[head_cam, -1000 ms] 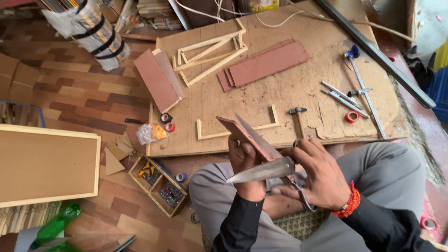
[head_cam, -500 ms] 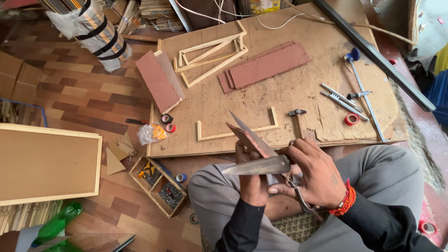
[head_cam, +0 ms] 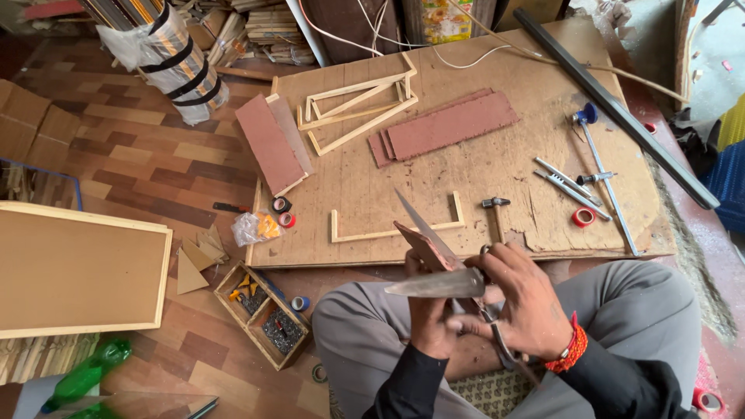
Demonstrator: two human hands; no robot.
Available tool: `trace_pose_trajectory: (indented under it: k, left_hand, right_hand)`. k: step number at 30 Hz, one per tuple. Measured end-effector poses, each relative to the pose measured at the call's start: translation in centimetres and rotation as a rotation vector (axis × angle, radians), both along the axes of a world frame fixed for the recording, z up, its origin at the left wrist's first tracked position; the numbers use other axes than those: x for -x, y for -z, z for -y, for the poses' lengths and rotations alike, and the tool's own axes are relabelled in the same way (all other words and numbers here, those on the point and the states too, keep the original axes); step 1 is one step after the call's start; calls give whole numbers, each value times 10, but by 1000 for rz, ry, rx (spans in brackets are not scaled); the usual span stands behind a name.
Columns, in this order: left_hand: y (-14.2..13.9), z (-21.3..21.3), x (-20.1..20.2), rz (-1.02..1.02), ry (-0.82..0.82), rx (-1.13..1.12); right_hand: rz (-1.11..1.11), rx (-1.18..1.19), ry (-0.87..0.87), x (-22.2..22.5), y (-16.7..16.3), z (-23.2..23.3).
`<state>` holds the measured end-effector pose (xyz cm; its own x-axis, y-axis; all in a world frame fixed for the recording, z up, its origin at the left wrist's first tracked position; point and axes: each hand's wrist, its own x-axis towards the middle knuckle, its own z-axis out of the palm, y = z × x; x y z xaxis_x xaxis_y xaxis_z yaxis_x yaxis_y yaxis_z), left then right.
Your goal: The person sits on the floor and assembles small wooden frames with red fabric pads. They use shears to trim the fabric edges, then hammer nails to attach the fabric to the wooden pieces. The person repeatedly cuts and hammers multiple units.
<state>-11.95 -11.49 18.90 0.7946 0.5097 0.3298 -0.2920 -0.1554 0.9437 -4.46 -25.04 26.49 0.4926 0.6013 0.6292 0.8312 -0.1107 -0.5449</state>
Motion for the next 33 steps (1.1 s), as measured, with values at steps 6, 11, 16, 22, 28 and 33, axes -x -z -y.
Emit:
trace_pose_trajectory:
  k: [6,11,16,22,28,33]
  left_hand:
    - [1,9,0,119,211,806]
    - [14,4,-8,104,196,932]
    - [20,9,-10,143,236,769]
    - [27,21,-4,84,299,852]
    - [40,-28,-18,233,447,1199]
    - [40,-98,-50,661,927,1029]
  right_hand:
    - [-300,86,19,0,18,5]
    - [-375,130,42,3,36,12]
    - [-230,64,51,6,28,14]
    - [-313,117,97,1,33,21]
    - [-510,157,103,-12,67,48]
    - [-437,606,481,-88,106,77]
